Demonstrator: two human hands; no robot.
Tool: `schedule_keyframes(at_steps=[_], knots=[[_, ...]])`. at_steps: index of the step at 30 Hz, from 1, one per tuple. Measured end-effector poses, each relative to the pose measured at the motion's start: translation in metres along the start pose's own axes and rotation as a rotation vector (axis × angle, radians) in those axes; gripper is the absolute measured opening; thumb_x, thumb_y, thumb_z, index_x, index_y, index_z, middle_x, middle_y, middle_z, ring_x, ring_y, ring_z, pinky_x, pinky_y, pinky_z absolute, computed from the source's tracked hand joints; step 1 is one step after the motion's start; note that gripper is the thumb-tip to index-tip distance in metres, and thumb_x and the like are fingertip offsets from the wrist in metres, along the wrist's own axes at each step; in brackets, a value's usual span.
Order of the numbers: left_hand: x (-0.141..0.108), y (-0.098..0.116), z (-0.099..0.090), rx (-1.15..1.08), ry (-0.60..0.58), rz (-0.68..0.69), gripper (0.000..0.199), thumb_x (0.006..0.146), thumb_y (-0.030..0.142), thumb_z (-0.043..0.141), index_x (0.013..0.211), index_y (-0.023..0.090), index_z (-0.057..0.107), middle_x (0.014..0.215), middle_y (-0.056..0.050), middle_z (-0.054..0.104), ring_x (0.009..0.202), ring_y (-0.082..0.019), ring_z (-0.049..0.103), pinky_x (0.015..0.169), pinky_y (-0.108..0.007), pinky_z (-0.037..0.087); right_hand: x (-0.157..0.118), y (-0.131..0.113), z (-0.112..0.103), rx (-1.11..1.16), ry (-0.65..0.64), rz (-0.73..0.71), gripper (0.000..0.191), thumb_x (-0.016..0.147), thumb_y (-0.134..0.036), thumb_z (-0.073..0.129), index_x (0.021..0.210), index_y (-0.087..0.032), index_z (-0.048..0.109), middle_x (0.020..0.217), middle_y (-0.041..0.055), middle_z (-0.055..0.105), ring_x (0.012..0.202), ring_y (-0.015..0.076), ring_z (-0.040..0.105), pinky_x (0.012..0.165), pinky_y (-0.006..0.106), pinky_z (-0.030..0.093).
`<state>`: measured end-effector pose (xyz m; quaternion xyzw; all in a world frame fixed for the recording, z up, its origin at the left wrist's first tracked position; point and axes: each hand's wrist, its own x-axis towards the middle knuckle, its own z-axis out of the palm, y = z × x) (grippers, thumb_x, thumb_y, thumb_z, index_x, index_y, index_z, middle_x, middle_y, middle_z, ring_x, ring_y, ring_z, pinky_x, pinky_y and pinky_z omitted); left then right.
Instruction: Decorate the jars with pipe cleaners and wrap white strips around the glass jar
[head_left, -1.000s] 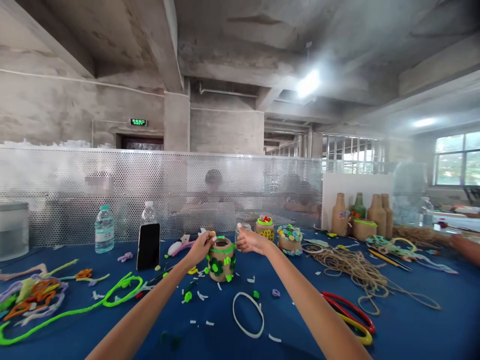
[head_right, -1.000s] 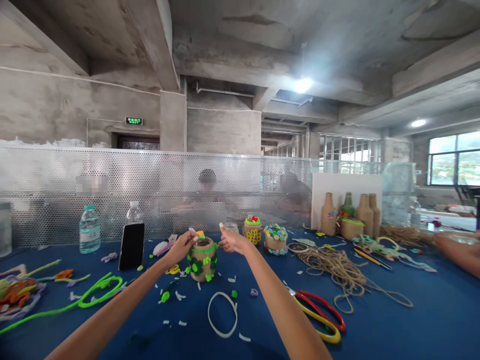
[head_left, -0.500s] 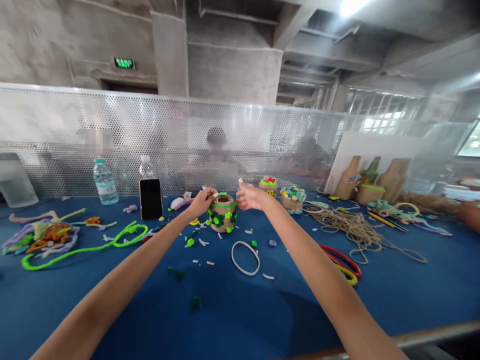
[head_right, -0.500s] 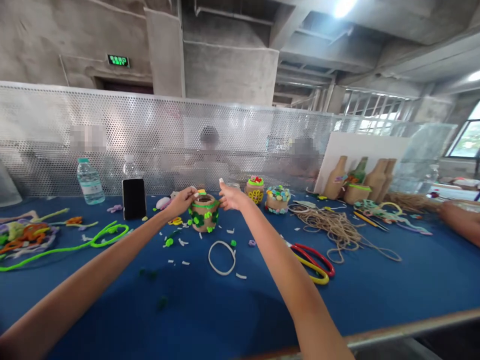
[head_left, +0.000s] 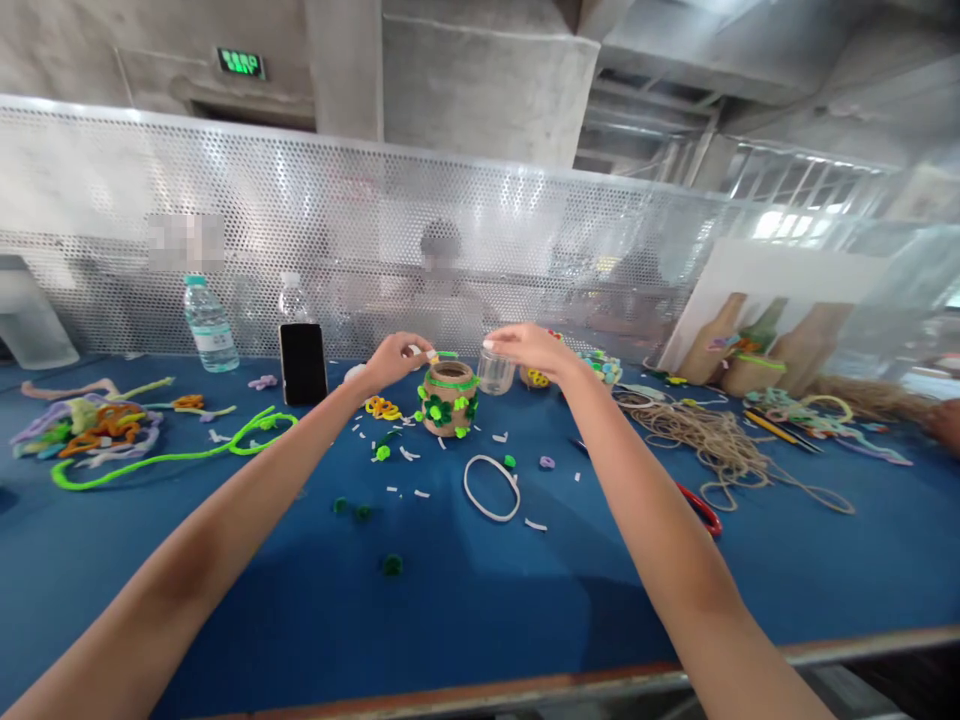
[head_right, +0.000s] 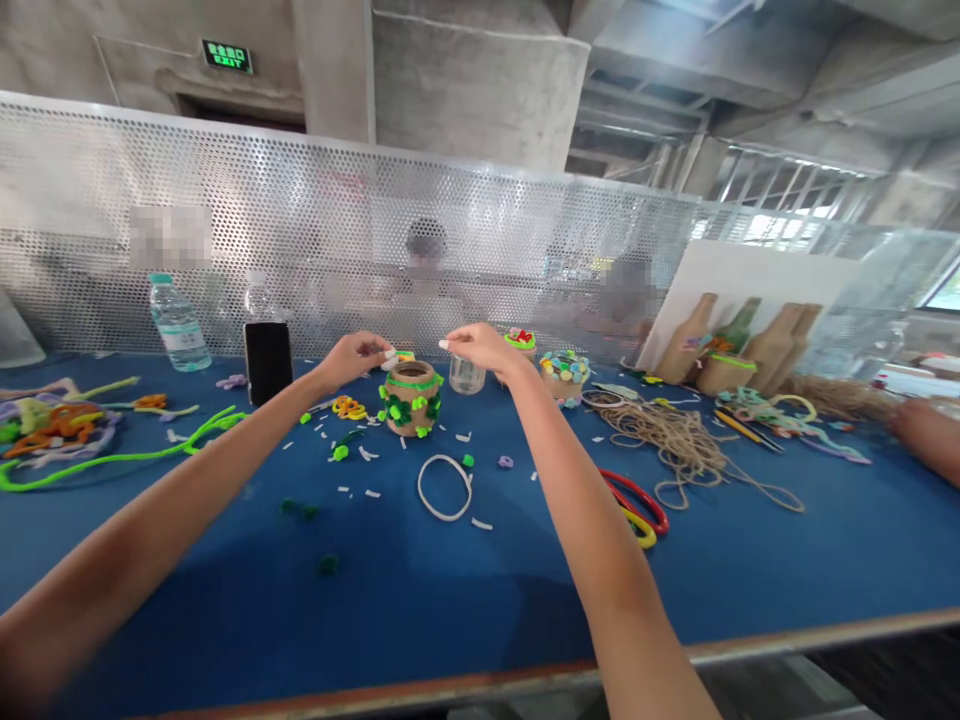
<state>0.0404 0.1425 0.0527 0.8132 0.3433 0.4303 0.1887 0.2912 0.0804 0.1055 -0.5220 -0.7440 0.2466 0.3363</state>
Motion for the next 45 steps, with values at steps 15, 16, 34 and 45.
schedule_keyframes(at_steps=[15,16,34,45], knots=[[-0.008,0.020,-0.016,0.054,-0.318,0.041,0.019,0.067,0.033,0.071,0.072,0.015,0.074,0.067,-0.001,0.063,0.057,-0.009,0.047,0.054,-0.022,0.031,0.003,-0.014,0.024,-0.347,-0.300,-0.227,0.031,0.075,-0.024,0.073,0.105,-0.018,0.072,0.114,0.0058,0.069,0.106,0.0237,0.062,0.092,0.032,0.043],[-0.009,0.018,-0.016,0.046,-0.315,0.032,0.019,0.067,0.033,0.071,0.072,0.015,0.074,0.066,-0.001,0.062,0.056,-0.009,0.046,0.053,-0.022,0.031,0.005,-0.013,0.025,-0.345,-0.310,-0.232,0.031,0.074,-0.024,0.074,0.105,-0.019,0.072,0.114,0.0054,0.069,0.105,0.0235,0.062,0.092,0.032,0.043],[-0.014,0.008,-0.005,-0.033,-0.336,0.015,0.013,0.069,0.026,0.067,0.065,0.014,0.068,0.062,-0.003,0.063,0.058,-0.011,0.052,0.056,-0.023,0.039,0.008,-0.012,0.050,-0.424,-0.234,-0.233,0.027,0.079,-0.039,0.065,0.079,-0.012,0.072,0.064,0.0000,0.058,0.060,0.0107,0.046,0.057,0.024,0.029],[-0.011,0.011,-0.013,0.077,-0.343,0.087,0.013,0.069,0.028,0.071,0.070,0.016,0.075,0.071,-0.004,0.066,0.061,-0.011,0.053,0.057,-0.023,0.038,0.016,-0.003,0.060,-0.476,-0.207,-0.281,0.018,0.077,-0.023,0.058,0.081,-0.012,0.072,0.069,0.0020,0.062,0.063,0.0113,0.047,0.058,0.022,0.030]])
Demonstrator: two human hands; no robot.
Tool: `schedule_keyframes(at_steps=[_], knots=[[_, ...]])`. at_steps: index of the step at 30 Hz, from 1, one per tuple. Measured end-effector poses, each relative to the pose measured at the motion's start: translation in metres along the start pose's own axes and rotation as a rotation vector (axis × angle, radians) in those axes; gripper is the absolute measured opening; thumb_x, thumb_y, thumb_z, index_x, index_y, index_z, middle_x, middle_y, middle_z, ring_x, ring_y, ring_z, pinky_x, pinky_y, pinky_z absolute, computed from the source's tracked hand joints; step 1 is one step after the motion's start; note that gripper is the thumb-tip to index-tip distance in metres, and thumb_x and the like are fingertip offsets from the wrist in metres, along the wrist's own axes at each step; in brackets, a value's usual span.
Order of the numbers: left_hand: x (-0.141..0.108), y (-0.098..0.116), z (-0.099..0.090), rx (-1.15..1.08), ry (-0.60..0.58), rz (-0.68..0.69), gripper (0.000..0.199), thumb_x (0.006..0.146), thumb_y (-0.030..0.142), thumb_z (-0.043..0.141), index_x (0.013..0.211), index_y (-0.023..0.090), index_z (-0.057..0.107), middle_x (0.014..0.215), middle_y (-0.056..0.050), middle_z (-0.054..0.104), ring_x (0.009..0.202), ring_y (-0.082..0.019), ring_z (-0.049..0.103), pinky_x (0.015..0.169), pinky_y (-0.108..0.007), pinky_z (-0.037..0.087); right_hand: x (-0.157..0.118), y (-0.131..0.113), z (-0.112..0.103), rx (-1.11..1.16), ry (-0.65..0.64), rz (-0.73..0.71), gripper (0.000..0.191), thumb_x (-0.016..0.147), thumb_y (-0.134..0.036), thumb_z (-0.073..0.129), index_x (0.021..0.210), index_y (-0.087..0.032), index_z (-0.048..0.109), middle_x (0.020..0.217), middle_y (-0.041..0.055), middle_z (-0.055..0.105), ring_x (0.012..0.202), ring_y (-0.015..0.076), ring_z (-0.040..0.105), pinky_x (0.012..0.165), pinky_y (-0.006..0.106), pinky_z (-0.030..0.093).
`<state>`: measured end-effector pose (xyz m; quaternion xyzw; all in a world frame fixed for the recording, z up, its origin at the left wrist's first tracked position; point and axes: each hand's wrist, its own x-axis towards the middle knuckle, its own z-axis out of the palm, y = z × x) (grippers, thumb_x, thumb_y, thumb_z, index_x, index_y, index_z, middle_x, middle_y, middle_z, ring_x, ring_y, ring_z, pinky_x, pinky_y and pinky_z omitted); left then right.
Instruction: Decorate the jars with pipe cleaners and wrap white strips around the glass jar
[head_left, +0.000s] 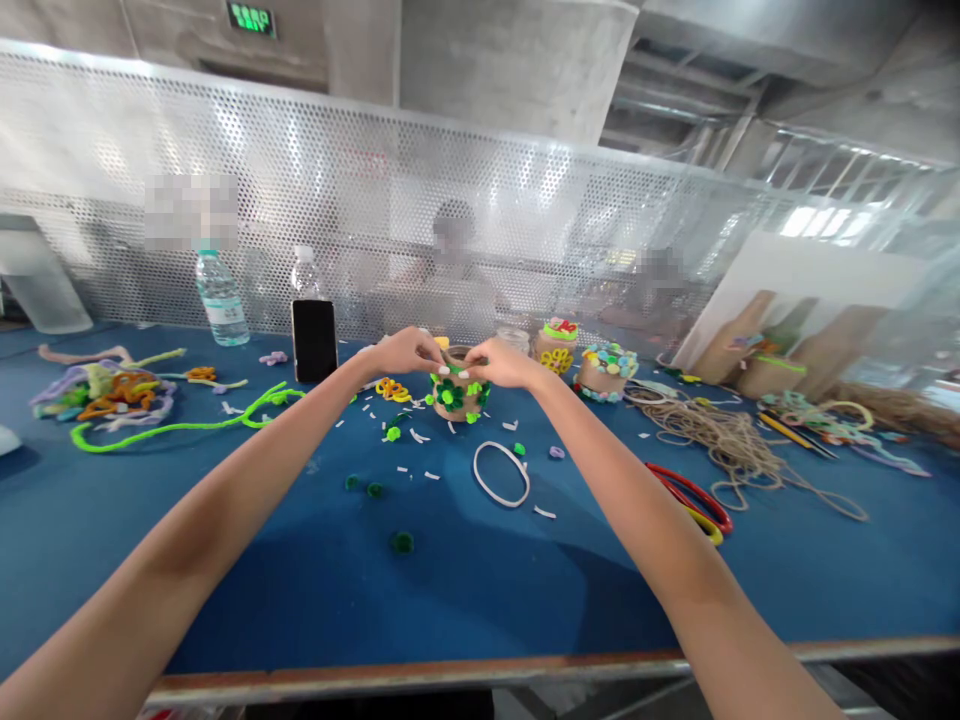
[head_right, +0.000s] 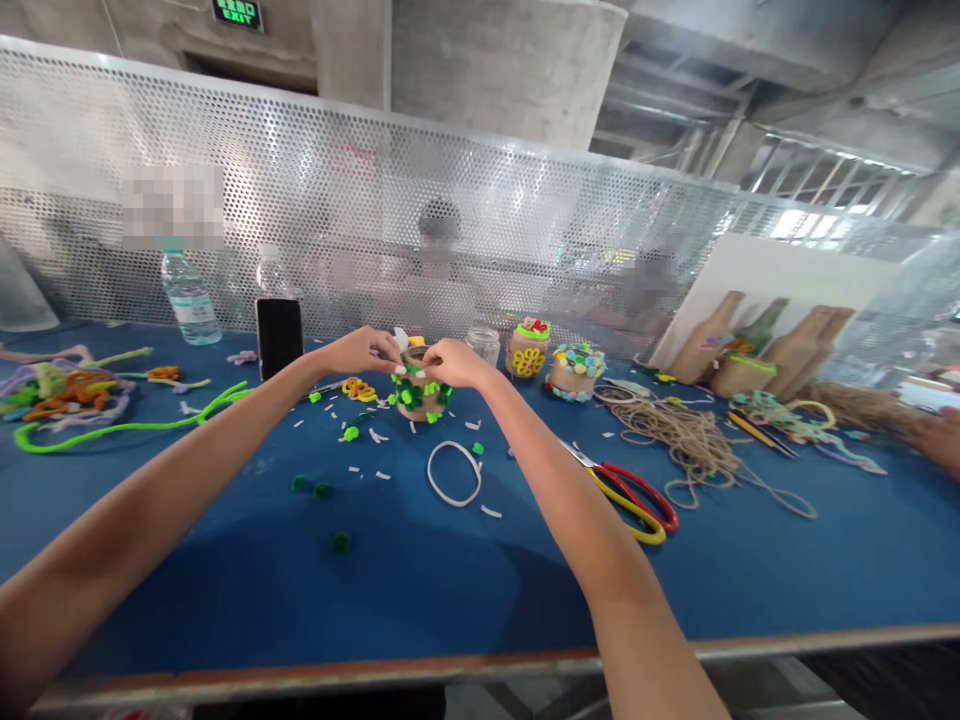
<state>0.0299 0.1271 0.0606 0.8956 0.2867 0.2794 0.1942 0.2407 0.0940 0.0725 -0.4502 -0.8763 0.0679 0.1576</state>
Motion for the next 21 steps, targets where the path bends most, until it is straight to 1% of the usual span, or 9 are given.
schedule_keyframes(at_steps=[4,7,9,13,15,16,18,20,21], knots=[[0.001,-0.001,-0.002,0.066,0.046,-0.014,0.009,0.068,0.024,0.072,0.064,0.016,0.074,0.070,-0.002,0.063,0.062,-0.011,0.052,0.059,-0.023,0.037,0.001,0.001,0.000,-0.008,-0.005,-0.025,0.019,0.077,-0.020,0.056,0.082,-0.011,0.072,0.070,0.0028,0.062,0.064,0.0116,0.047,0.058,0.022,0.030],[0.001,-0.005,-0.001,0.123,0.128,-0.035,0.014,0.066,0.021,0.073,0.054,0.016,0.068,0.066,0.000,0.057,0.062,-0.011,0.048,0.061,-0.024,0.035,0.001,0.002,-0.001,-0.006,-0.003,-0.037,0.019,0.077,-0.018,0.055,0.082,-0.012,0.072,0.069,0.0022,0.061,0.064,0.0116,0.046,0.059,0.023,0.029],[0.001,-0.009,0.002,0.141,0.174,-0.048,0.016,0.065,0.020,0.074,0.052,0.016,0.065,0.065,0.001,0.055,0.061,-0.011,0.046,0.062,-0.025,0.035,0.001,0.003,-0.001,0.003,-0.004,-0.043,0.018,0.076,-0.017,0.055,0.082,-0.012,0.072,0.069,0.0017,0.061,0.064,0.0115,0.046,0.059,0.023,0.030],[0.000,-0.021,0.015,0.123,0.258,-0.087,0.010,0.068,0.021,0.073,0.065,0.015,0.066,0.071,0.000,0.057,0.065,-0.012,0.049,0.064,-0.024,0.037,0.002,0.003,0.002,0.036,-0.010,-0.050,0.017,0.077,-0.016,0.055,0.079,-0.011,0.071,0.065,0.0004,0.059,0.062,0.0107,0.046,0.059,0.023,0.030],[-0.001,-0.028,0.019,0.098,0.294,-0.109,0.011,0.070,0.023,0.072,0.072,0.014,0.066,0.077,-0.001,0.059,0.068,-0.013,0.052,0.065,-0.025,0.039,0.002,0.004,0.003,0.061,-0.015,-0.055,0.017,0.079,-0.018,0.056,0.078,-0.011,0.071,0.064,0.0002,0.059,0.062,0.0109,0.047,0.060,0.023,0.031],[-0.002,-0.031,0.020,0.079,0.289,-0.114,0.013,0.072,0.025,0.072,0.076,0.014,0.065,0.079,-0.002,0.060,0.069,-0.013,0.053,0.066,-0.025,0.040,0.002,0.004,0.003,0.078,-0.020,-0.057,0.018,0.080,-0.019,0.056,0.078,-0.011,0.072,0.066,0.0005,0.060,0.063,0.0114,0.048,0.061,0.023,0.033],[-0.004,-0.035,0.016,0.035,0.226,-0.103,0.020,0.073,0.029,0.071,0.084,0.014,0.066,0.084,-0.004,0.064,0.070,-0.013,0.057,0.066,-0.025,0.043,-0.002,0.007,-0.002,0.118,-0.038,-0.062,0.021,0.082,-0.025,0.056,0.083,-0.012,0.073,0.074,0.0025,0.066,0.069,0.0132,0.054,0.065,0.024,0.038],[-0.008,-0.036,0.008,-0.007,0.133,-0.074,0.031,0.069,0.030,0.074,0.095,0.014,0.066,0.094,-0.006,0.067,0.075,-0.015,0.061,0.069,-0.026,0.046,-0.008,0.012,-0.011,0.165,-0.053,-0.068,0.027,0.085,-0.031,0.055,0.097,-0.015,0.073,0.093,0.0051,0.071,0.081,0.0159,0.061,0.073,0.026,0.044],[-0.010,-0.035,0.003,-0.021,0.097,-0.057,0.039,0.067,0.031,0.076,0.101,0.015,0.066,0.101,-0.007,0.067,0.080,-0.017,0.063,0.070,-0.027,0.048,-0.012,0.016,-0.016,0.202,-0.054,-0.074,0.030,0.086,-0.033,0.055,0.106,-0.017,0.071,0.105,0.0059,0.070,0.091,0.0173,0.062,0.078,0.027,0.046]])
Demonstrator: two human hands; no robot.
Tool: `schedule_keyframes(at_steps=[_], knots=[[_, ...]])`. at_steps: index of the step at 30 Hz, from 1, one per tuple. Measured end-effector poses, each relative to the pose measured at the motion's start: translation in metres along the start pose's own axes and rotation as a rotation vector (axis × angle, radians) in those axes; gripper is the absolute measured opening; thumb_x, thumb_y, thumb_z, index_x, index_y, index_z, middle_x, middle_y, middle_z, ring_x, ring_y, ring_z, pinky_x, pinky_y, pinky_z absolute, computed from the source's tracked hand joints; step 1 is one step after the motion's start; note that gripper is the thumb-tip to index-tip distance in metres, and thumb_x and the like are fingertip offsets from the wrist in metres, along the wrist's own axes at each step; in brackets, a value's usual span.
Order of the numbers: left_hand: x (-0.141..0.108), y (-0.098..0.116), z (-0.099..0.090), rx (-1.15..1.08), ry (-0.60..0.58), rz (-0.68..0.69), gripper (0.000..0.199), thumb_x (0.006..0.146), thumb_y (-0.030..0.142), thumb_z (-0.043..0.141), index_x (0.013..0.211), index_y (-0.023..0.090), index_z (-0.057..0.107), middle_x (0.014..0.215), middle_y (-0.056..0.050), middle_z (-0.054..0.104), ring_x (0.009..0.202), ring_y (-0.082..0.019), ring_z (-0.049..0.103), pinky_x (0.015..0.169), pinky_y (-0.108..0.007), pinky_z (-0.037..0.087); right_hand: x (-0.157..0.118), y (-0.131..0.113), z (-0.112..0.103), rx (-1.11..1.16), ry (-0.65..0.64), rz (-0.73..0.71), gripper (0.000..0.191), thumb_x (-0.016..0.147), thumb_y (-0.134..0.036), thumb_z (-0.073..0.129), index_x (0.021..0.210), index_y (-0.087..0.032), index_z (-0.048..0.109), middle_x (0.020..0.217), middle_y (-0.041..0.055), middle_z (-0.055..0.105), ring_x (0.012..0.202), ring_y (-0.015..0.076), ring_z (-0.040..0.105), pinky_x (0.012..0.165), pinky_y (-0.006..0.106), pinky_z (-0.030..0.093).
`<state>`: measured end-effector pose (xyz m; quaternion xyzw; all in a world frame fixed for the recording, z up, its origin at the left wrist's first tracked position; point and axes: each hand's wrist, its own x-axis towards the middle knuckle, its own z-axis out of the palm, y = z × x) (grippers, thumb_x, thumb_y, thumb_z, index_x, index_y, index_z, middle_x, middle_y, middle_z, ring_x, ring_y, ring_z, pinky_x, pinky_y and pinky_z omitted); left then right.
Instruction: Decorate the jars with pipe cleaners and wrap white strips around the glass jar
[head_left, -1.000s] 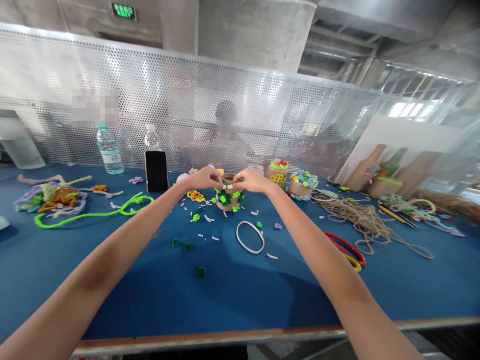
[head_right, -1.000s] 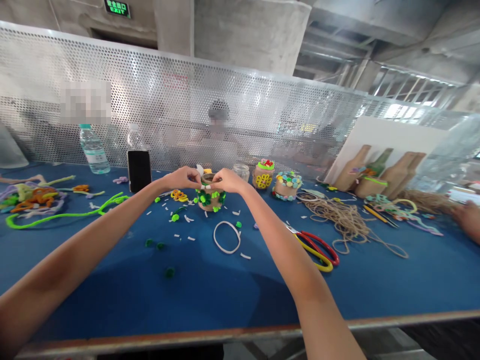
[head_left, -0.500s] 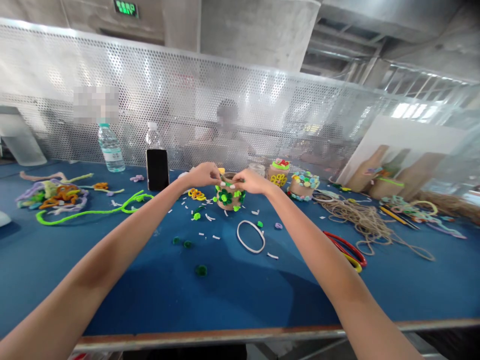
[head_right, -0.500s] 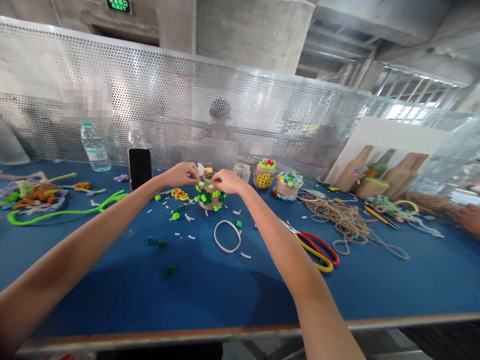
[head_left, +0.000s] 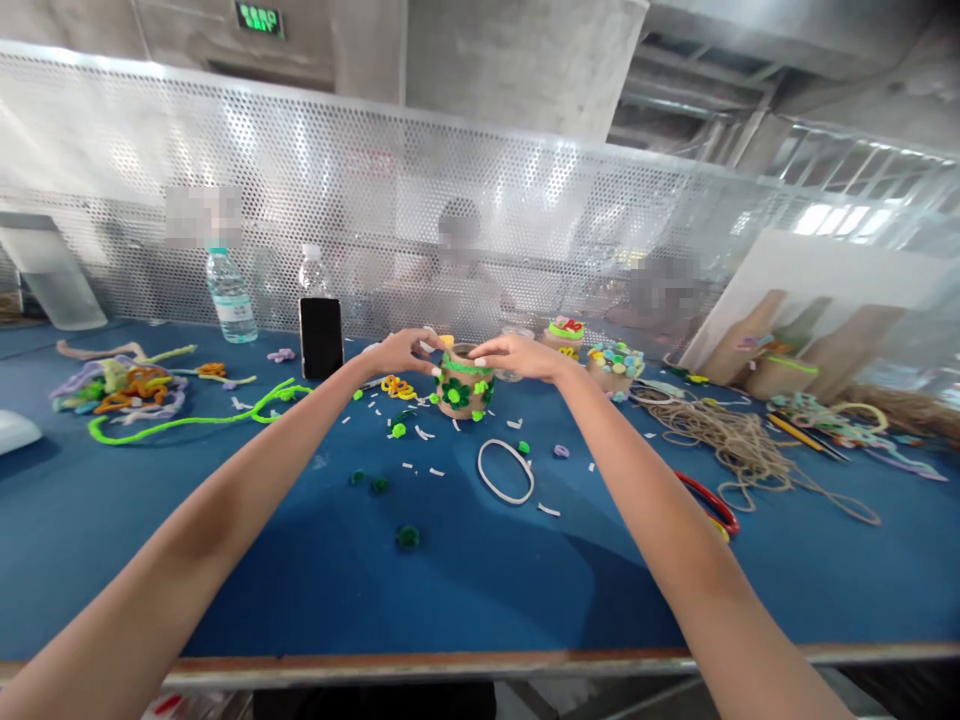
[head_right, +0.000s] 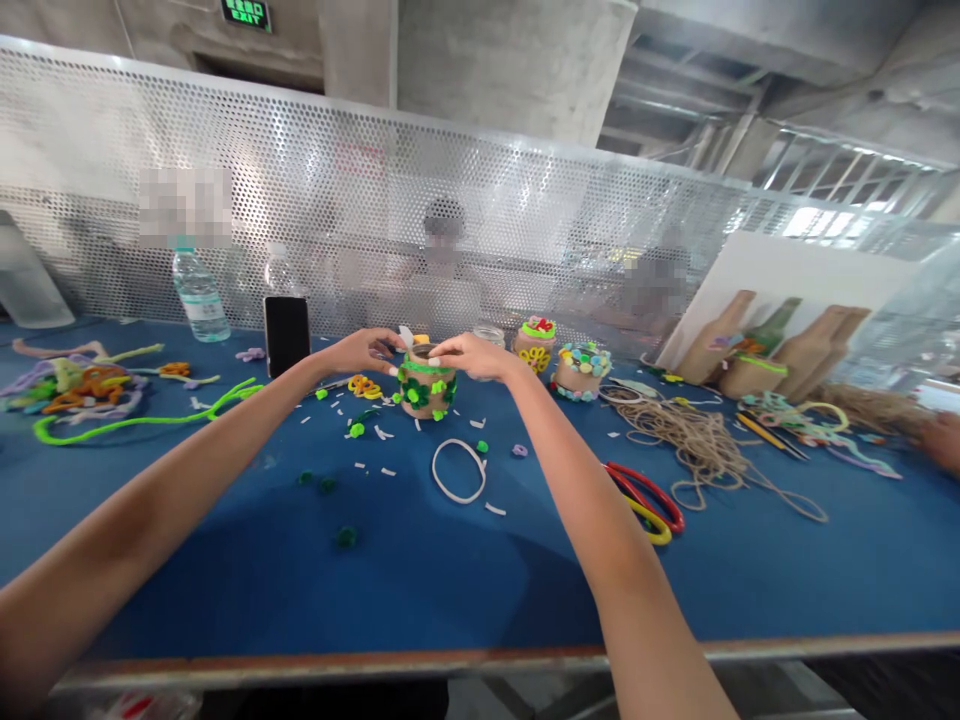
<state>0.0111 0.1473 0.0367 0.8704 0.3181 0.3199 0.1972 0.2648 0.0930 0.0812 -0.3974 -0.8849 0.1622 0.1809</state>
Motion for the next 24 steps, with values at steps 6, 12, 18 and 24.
schedule_keyframes(at_steps=[6,12,18,24], knots=[[0.002,0.014,-0.009,-0.013,-0.066,0.144,0.045,0.071,0.030,0.075,0.114,0.021,0.067,0.122,-0.010,0.061,0.108,-0.024,0.057,0.082,-0.031,0.047,-0.010,0.008,-0.014,0.055,-0.015,-0.066,0.041,0.074,-0.027,0.071,0.115,-0.026,0.069,0.128,0.0032,0.062,0.126,0.0252,0.050,0.107,0.041,0.037],[0.006,0.016,-0.003,-0.034,-0.077,0.235,0.029,0.077,0.024,0.070,0.105,0.021,0.072,0.110,-0.010,0.068,0.103,-0.021,0.060,0.086,-0.032,0.046,0.009,0.012,0.008,0.024,0.058,-0.042,0.027,0.072,-0.019,0.070,0.099,-0.020,0.075,0.105,0.0046,0.072,0.101,0.0232,0.063,0.093,0.036,0.045],[0.005,0.011,0.003,-0.052,-0.013,0.207,0.024,0.077,0.021,0.069,0.100,0.016,0.072,0.105,-0.009,0.070,0.095,-0.019,0.063,0.078,-0.028,0.050,0.014,0.017,0.015,0.069,0.089,-0.030,0.027,0.069,-0.031,0.072,0.089,-0.013,0.075,0.090,0.0054,0.072,0.087,0.0217,0.063,0.081,0.032,0.044],[0.007,0.012,0.009,-0.058,0.030,0.174,0.018,0.074,0.016,0.068,0.092,0.015,0.072,0.094,-0.006,0.071,0.085,-0.016,0.064,0.075,-0.026,0.051,0.009,0.011,0.017,0.135,0.059,-0.025,0.042,0.069,-0.047,0.071,0.098,-0.017,0.076,0.098,0.0060,0.071,0.086,0.0204,0.061,0.075,0.029,0.043]])
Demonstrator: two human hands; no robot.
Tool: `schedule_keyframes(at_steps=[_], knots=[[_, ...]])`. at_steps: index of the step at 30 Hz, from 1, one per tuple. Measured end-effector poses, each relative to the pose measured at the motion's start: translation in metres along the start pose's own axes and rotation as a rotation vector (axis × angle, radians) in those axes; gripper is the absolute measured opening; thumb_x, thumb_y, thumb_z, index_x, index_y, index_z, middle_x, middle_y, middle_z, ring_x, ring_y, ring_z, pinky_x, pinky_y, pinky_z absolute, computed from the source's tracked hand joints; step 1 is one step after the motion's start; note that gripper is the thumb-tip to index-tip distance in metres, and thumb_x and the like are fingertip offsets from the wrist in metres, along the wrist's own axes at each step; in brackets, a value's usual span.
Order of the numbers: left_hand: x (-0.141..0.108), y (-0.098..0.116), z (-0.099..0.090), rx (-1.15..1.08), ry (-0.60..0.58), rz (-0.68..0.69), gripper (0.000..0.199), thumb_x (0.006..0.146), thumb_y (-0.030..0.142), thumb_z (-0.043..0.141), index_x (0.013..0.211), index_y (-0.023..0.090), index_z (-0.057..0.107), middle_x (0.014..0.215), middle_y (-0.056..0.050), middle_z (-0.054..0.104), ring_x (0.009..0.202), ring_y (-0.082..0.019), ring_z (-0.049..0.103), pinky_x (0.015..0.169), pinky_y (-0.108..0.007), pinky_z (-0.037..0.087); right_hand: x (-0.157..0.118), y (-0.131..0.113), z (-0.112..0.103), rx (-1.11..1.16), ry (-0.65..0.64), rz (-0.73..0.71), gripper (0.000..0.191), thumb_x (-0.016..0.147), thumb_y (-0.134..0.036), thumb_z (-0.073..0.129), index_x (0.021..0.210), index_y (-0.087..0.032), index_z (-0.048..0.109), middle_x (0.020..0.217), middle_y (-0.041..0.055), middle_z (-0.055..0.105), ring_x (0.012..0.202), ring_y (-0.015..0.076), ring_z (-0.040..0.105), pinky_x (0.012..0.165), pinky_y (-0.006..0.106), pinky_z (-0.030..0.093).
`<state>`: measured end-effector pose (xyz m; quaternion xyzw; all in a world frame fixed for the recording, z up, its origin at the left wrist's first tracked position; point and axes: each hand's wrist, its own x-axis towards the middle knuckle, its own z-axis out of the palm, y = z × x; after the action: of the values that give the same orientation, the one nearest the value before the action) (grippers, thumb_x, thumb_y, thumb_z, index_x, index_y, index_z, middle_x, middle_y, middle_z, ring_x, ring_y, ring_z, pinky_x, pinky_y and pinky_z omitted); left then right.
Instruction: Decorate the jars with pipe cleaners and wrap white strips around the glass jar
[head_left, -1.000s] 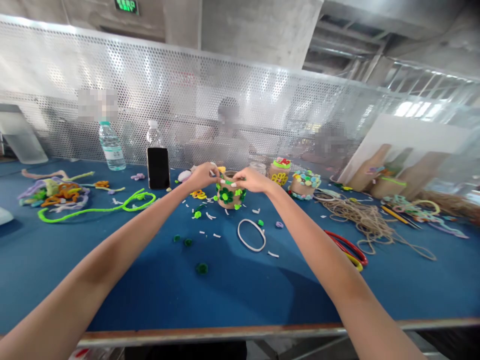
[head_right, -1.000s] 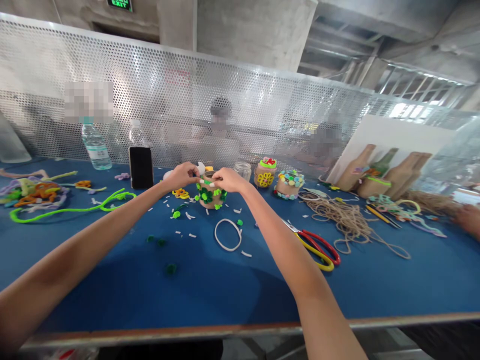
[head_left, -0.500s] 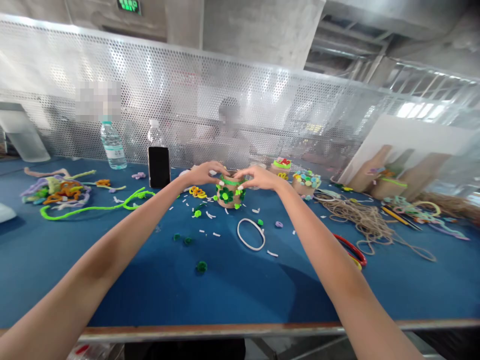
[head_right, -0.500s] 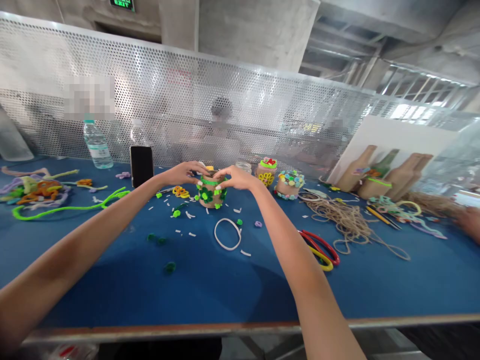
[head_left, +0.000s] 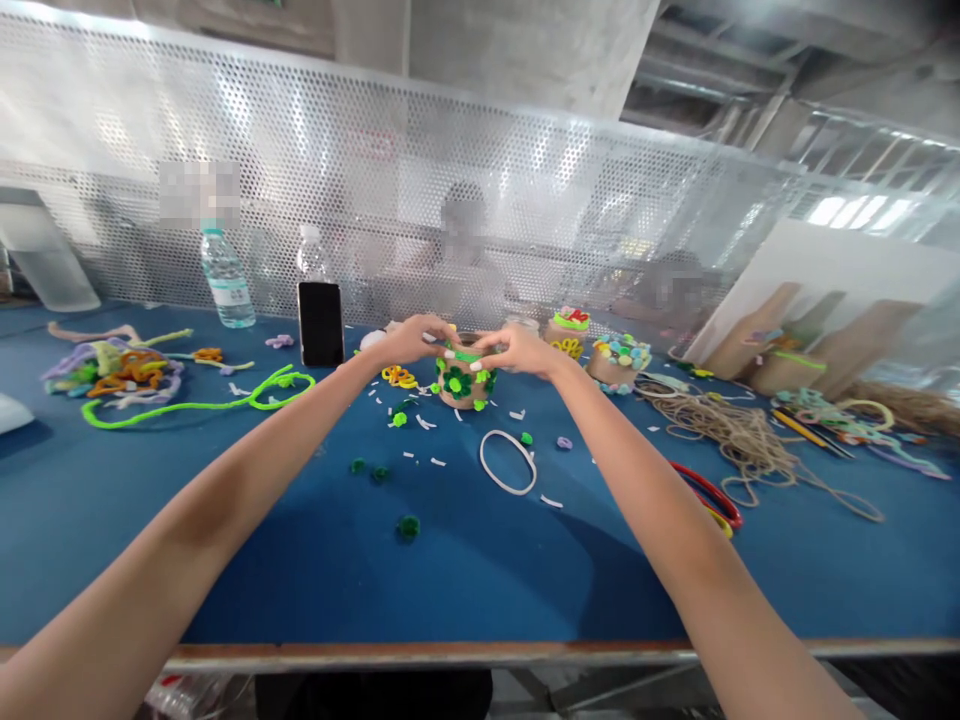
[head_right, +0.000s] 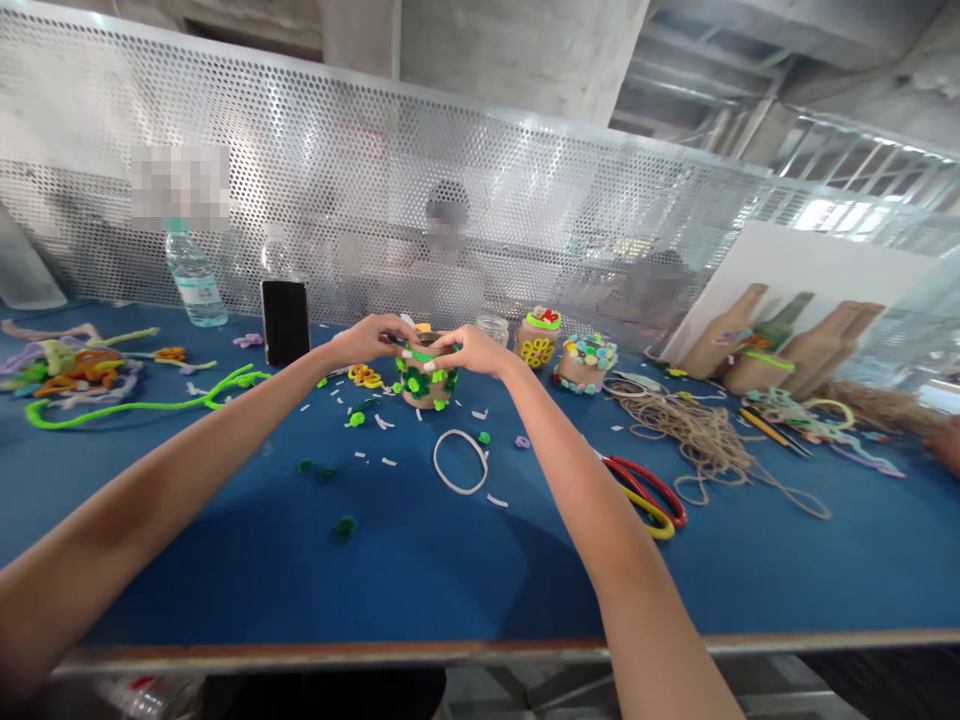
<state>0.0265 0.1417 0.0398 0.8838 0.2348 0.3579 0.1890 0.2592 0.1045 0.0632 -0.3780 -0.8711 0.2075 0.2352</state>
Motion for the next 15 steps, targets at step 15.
schedule_keyframes(at_steps=[15], knots=[[0.001,-0.011,0.006,0.020,0.114,-0.010,0.022,0.068,0.013,0.066,0.087,0.017,0.076,0.085,-0.003,0.073,0.080,-0.017,0.065,0.073,-0.025,0.050,0.011,0.007,0.009,-0.034,0.012,-0.025,0.029,0.071,-0.038,0.066,0.085,-0.015,0.075,0.086,0.0066,0.070,0.090,0.0243,0.060,0.079,0.032,0.043]])
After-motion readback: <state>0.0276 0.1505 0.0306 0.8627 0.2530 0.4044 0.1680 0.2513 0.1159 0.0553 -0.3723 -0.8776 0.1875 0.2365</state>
